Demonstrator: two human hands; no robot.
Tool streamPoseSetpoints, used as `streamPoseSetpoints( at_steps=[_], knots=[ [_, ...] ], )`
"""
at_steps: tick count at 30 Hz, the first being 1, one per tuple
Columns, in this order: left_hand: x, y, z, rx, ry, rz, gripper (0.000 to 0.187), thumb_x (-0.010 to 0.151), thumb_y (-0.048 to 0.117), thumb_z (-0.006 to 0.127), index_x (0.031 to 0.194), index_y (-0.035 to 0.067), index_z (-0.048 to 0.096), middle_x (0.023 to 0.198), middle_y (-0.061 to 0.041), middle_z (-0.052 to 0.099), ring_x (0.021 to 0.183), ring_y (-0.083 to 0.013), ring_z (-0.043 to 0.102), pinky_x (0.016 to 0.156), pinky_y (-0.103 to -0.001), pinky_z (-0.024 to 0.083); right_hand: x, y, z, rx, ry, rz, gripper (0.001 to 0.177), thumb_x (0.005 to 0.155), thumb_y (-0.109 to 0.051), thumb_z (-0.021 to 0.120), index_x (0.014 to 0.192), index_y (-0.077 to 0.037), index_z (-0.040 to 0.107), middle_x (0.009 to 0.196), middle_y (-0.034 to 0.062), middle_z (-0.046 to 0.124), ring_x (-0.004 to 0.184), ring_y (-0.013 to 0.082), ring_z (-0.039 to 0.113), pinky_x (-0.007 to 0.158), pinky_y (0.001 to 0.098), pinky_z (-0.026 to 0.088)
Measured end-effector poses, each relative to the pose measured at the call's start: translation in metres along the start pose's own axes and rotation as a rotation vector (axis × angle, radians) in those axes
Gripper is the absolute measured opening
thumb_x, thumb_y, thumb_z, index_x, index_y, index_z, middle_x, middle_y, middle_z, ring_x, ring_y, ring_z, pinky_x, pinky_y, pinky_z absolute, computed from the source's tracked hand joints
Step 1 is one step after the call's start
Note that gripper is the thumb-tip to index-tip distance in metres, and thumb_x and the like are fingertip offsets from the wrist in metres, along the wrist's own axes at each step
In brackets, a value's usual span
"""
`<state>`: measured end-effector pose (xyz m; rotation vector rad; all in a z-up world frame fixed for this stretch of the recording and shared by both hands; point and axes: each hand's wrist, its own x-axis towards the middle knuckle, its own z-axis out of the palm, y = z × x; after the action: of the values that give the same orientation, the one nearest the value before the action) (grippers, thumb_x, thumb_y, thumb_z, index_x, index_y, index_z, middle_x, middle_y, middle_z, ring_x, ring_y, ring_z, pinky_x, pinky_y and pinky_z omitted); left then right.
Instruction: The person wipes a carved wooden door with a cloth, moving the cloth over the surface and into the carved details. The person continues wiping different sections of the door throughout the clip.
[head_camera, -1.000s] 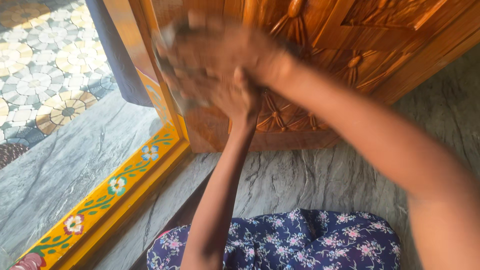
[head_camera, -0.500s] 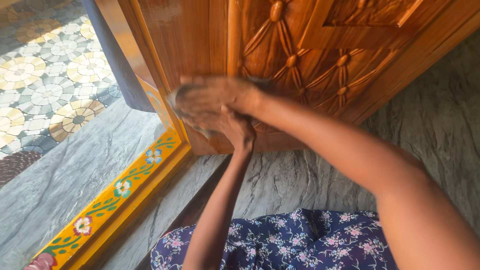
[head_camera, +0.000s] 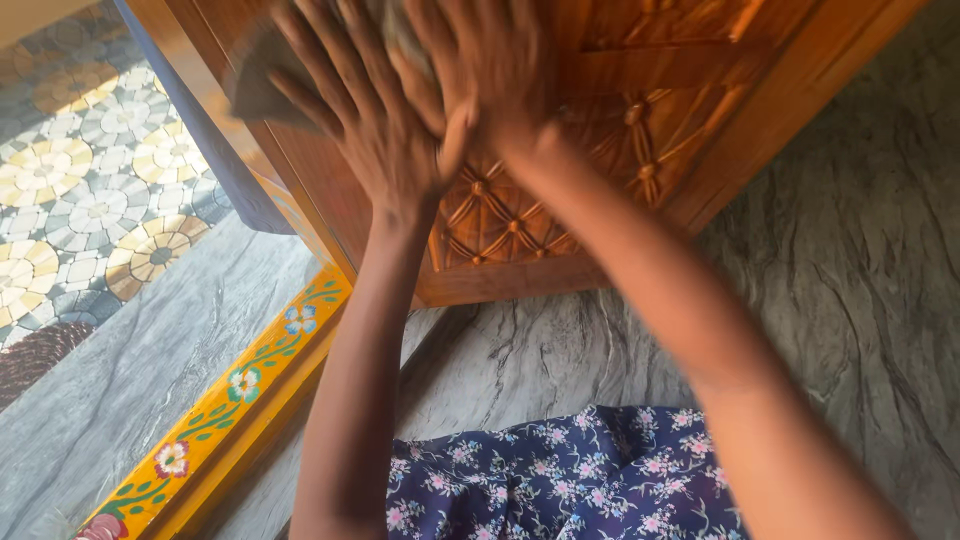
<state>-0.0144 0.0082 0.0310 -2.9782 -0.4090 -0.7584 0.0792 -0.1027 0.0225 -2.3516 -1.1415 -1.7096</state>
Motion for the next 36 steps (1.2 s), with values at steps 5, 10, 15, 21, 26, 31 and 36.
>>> streamPoseSetpoints(
  at_steps=[5, 10, 15, 21, 26, 31, 36],
  knots=[
    [-0.024, -0.012, 0.034, -0.328, 0.279, 0.231, 0.119, 0.088, 0.091, 0.03, 0.165, 0.001, 0.014, 0.17, -0.028, -0.001, 0.157, -0.0448, -0.009, 0.124, -0.067, -0.009, -0.035, -0.017, -0.01, -0.041, -0.064, 0.051, 0.061, 0.115, -0.042, 0.043, 0.165, -0.008, 0.035, 0.17, 0.0174, 0.028, 0.158, 0.035, 0.023, 0.13, 0.0571, 0.014],
    [-0.01, 0.021, -0.021, -0.446, 0.38, 0.16, 0.117, 0.088, 0.094, 0.034, 0.168, 0.011, 0.019, 0.167, -0.027, -0.007, 0.153, -0.0504, -0.014, 0.121, -0.069, -0.013, -0.028, 0.03, -0.002, -0.024, -0.042, 0.126, 0.057, 0.116, -0.036, 0.041, 0.164, -0.005, 0.034, 0.169, 0.0202, 0.027, 0.158, 0.037, 0.022, 0.13, 0.0578, 0.015],
    [-0.001, 0.062, -0.067, -0.317, 0.076, 0.003, 0.115, 0.081, 0.1, 0.034, 0.168, 0.026, 0.024, 0.17, -0.023, 0.001, 0.149, -0.061, -0.011, 0.115, -0.078, -0.013, -0.034, 0.049, 0.01, -0.054, -0.034, 0.234, 0.054, 0.117, -0.03, 0.039, 0.163, -0.002, 0.034, 0.168, 0.023, 0.026, 0.157, 0.0391, 0.022, 0.129, 0.0585, 0.016],
    [-0.033, 0.05, -0.006, -0.38, 0.314, 0.228, 0.112, 0.08, 0.098, 0.047, 0.163, 0.023, 0.036, 0.166, -0.024, 0.007, 0.149, -0.0588, -0.007, 0.116, -0.076, -0.012, -0.073, 0.0, 0.002, -0.202, -0.011, 0.309, 0.05, 0.118, -0.023, 0.037, 0.161, 0.002, 0.032, 0.167, 0.0263, 0.024, 0.157, 0.0415, 0.021, 0.129, 0.0593, 0.017],
    [-0.05, 0.039, 0.05, -0.41, 0.441, 0.314, 0.103, 0.086, 0.094, 0.049, 0.163, 0.026, 0.038, 0.169, -0.024, 0.007, 0.152, -0.0572, -0.004, 0.119, -0.073, -0.01, -0.099, -0.022, -0.009, -0.295, 0.002, 0.26, 0.047, 0.118, -0.018, 0.036, 0.159, 0.005, 0.032, 0.166, 0.03, 0.022, 0.156, 0.0455, 0.022, 0.128, 0.0612, 0.019],
    [-0.014, 0.014, 0.057, -0.411, 0.427, 0.31, 0.111, 0.084, 0.094, 0.043, 0.163, 0.016, 0.033, 0.17, -0.018, 0.015, 0.156, -0.0489, 0.003, 0.12, -0.073, -0.008, -0.063, 0.005, -0.007, -0.131, -0.012, 0.141, 0.048, 0.12, -0.019, 0.034, 0.162, 0.004, 0.024, 0.168, 0.0294, 0.021, 0.156, 0.0469, 0.024, 0.131, 0.0608, 0.022],
    [0.001, 0.004, 0.087, -0.612, 0.605, 0.214, 0.121, 0.083, 0.096, 0.037, 0.166, 0.01, 0.021, 0.173, -0.022, 0.009, 0.162, -0.0439, 0.003, 0.126, -0.073, -0.009, -0.045, 0.002, -0.001, -0.225, 0.052, 0.042, 0.058, 0.119, -0.046, 0.024, 0.165, -0.013, 0.01, 0.171, 0.0194, 0.018, 0.161, 0.0376, 0.02, 0.132, 0.0581, 0.013]
  ],
)
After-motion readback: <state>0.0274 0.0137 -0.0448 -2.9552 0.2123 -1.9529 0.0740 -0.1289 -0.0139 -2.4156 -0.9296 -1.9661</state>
